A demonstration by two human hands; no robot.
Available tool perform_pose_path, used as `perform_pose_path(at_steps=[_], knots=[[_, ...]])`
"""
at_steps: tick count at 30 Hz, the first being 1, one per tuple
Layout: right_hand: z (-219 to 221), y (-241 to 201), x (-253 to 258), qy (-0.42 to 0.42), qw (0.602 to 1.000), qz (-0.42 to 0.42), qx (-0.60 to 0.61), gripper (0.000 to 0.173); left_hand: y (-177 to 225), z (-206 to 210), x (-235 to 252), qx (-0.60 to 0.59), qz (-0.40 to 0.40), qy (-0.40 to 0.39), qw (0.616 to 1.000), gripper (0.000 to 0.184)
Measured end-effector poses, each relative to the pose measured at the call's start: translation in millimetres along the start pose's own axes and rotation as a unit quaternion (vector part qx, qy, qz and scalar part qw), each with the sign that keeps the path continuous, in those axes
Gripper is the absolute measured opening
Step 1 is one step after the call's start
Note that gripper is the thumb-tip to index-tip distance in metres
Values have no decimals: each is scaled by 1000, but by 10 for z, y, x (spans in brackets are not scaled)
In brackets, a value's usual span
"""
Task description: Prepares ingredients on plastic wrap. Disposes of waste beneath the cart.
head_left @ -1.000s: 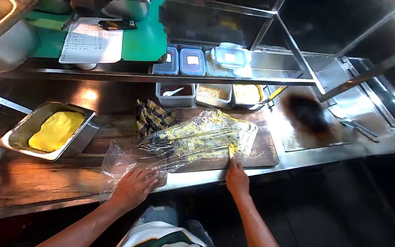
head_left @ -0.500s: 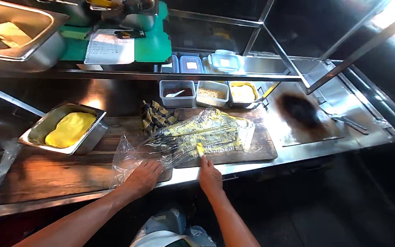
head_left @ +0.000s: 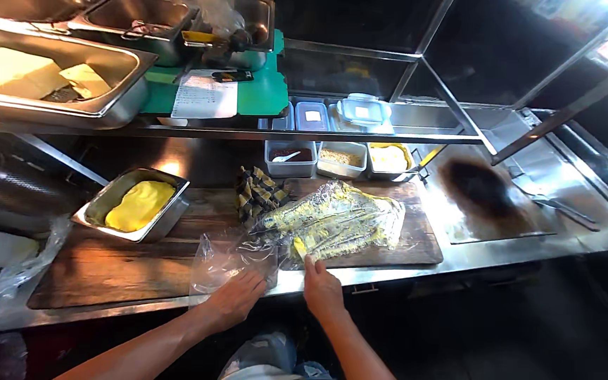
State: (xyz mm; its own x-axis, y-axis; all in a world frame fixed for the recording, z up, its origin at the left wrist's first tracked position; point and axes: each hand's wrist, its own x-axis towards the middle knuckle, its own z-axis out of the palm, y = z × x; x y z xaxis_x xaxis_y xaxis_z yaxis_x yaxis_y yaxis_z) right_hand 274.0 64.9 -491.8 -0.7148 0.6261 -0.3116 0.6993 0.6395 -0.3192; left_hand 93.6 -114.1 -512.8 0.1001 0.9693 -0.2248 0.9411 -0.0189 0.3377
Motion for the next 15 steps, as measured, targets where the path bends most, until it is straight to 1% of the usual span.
perform_pose_path(at_steps=[2,5,7,8,9,10,11,12,14,15], knots=[[13,-50,85,-29,999,34,-14,50,7,16,-19,12,8,8,1000,22],[-154,133,299,-41,992,114,-18,52,-17,-21,-23,19,-7,-9,1000,22],[-339,343,439,-30,987,160,3,52,-43,-67,12,15,-21,-28,999,24],[-406,440,475,-4,985,174,18,50,-60,-64,17,18,-26,-22,999,24],[-436,513,479,37,983,174,33,47,-82,-43,13,20,-28,-5,999,25],[-423,550,447,88,983,154,46,44,-107,-14,0,22,-29,18,999,27],[-361,543,381,137,983,112,52,40,-129,10,-15,24,-31,37,999,30],[-286,495,290,150,985,70,51,39,-146,36,-25,30,-34,53,998,32],[-127,351,89,80,996,37,24,44,-147,92,-32,44,-41,70,996,33],[-48,315,32,65,997,35,10,44,-145,123,-30,48,-44,78,995,33]])
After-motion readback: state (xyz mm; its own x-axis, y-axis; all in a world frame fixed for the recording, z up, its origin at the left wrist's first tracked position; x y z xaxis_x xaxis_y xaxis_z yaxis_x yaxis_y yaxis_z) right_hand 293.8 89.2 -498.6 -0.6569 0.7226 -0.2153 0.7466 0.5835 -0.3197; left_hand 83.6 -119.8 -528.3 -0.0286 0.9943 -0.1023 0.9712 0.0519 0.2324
